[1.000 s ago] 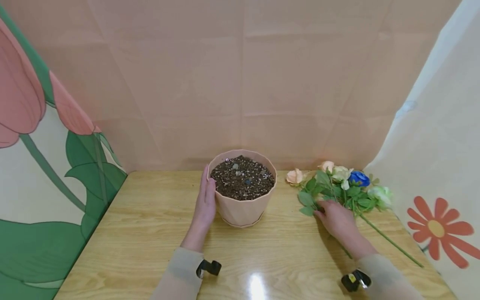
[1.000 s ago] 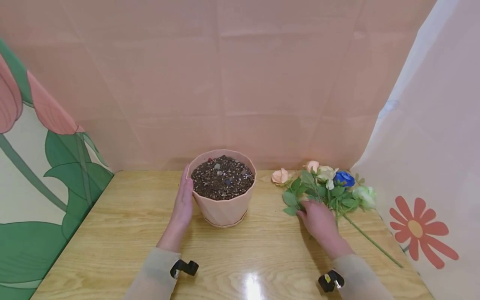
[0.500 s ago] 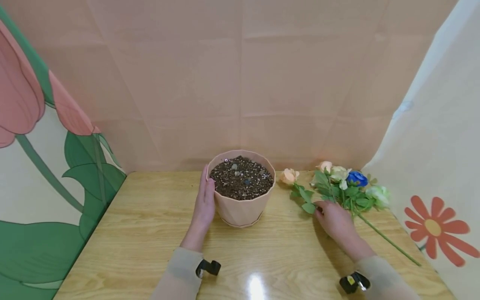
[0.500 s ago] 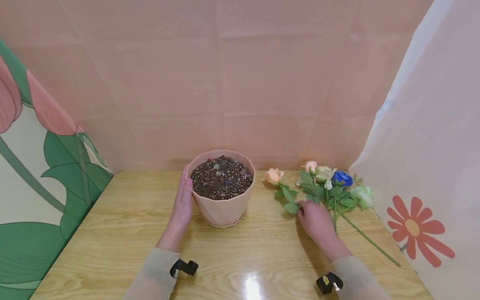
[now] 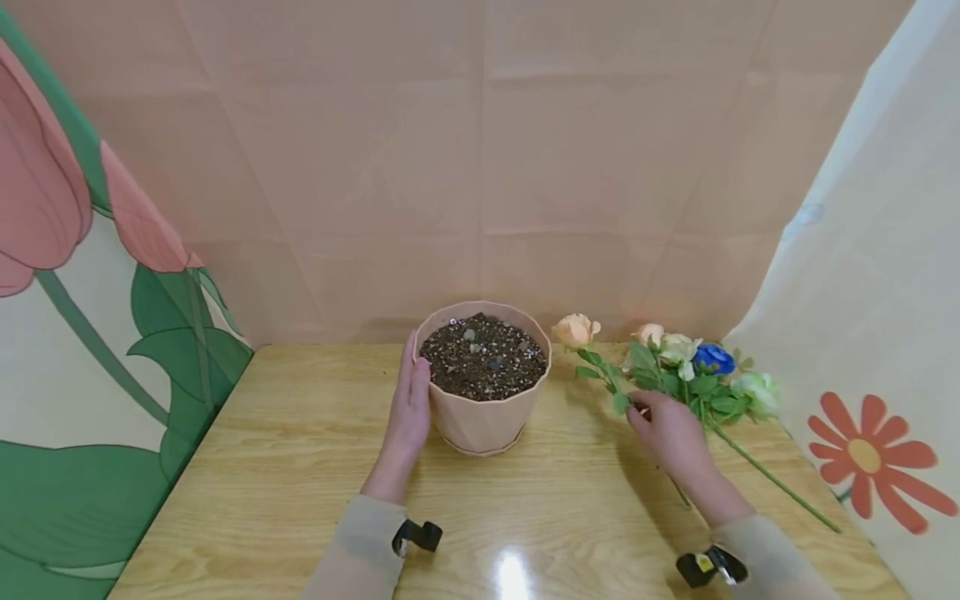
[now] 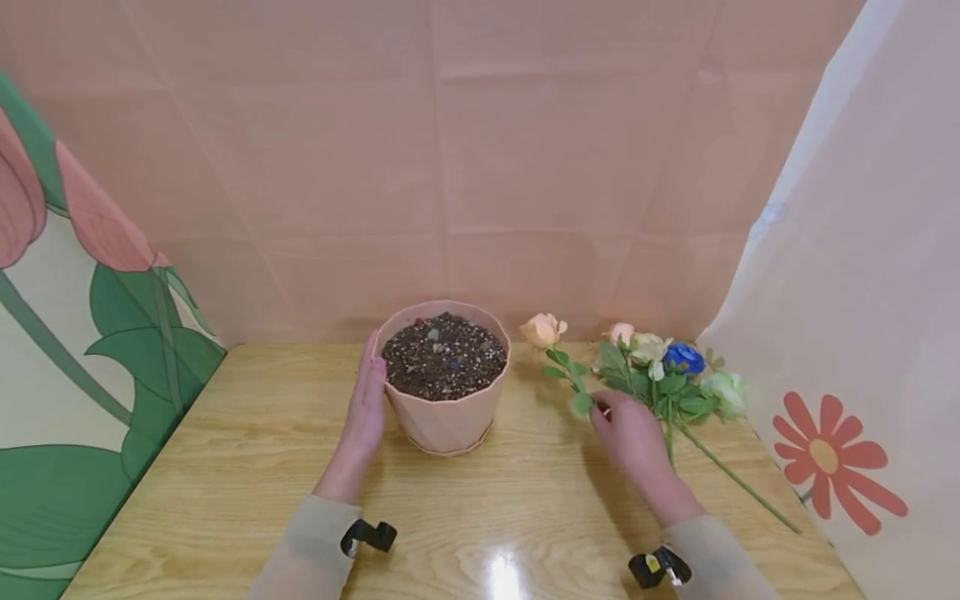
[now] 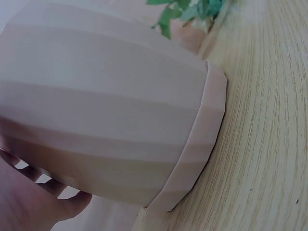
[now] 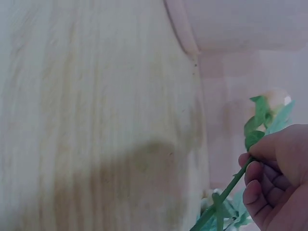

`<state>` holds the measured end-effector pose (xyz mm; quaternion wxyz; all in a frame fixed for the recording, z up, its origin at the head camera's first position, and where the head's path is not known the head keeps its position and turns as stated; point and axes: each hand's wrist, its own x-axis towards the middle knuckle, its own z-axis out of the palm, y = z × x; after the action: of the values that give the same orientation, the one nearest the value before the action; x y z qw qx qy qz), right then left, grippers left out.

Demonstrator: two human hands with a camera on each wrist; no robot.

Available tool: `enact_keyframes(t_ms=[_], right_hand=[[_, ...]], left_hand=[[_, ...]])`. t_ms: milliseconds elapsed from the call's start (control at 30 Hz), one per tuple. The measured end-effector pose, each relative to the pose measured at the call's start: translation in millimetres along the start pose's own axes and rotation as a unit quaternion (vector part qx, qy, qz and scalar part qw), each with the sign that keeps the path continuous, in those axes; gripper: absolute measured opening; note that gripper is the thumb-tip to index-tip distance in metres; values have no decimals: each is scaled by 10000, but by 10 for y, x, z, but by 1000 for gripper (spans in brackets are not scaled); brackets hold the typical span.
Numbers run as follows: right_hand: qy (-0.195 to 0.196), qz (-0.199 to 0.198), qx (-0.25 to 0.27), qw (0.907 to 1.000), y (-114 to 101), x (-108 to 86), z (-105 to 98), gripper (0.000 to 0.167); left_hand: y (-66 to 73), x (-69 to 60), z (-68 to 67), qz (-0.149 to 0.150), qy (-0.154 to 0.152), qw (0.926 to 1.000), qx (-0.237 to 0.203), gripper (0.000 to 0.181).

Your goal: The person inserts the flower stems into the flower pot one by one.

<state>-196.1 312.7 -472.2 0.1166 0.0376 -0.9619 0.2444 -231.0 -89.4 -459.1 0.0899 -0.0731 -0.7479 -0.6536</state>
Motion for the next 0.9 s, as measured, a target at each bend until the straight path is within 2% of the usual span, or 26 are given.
enact_keyframes(t_ms=[167, 600, 900], right_hand=[[195, 98, 296, 9993, -101, -6, -59, 36], [560, -68, 757, 9955, -468, 24, -226, 30], [683, -114, 1143, 9910, -746, 65, -342, 27]], left_hand=[[-6, -2, 5, -23, -6, 10000, 3, 59], [-12, -11, 2, -86, -17, 10000, -10, 58], [10, 0, 12, 37, 18, 10000, -15, 59]])
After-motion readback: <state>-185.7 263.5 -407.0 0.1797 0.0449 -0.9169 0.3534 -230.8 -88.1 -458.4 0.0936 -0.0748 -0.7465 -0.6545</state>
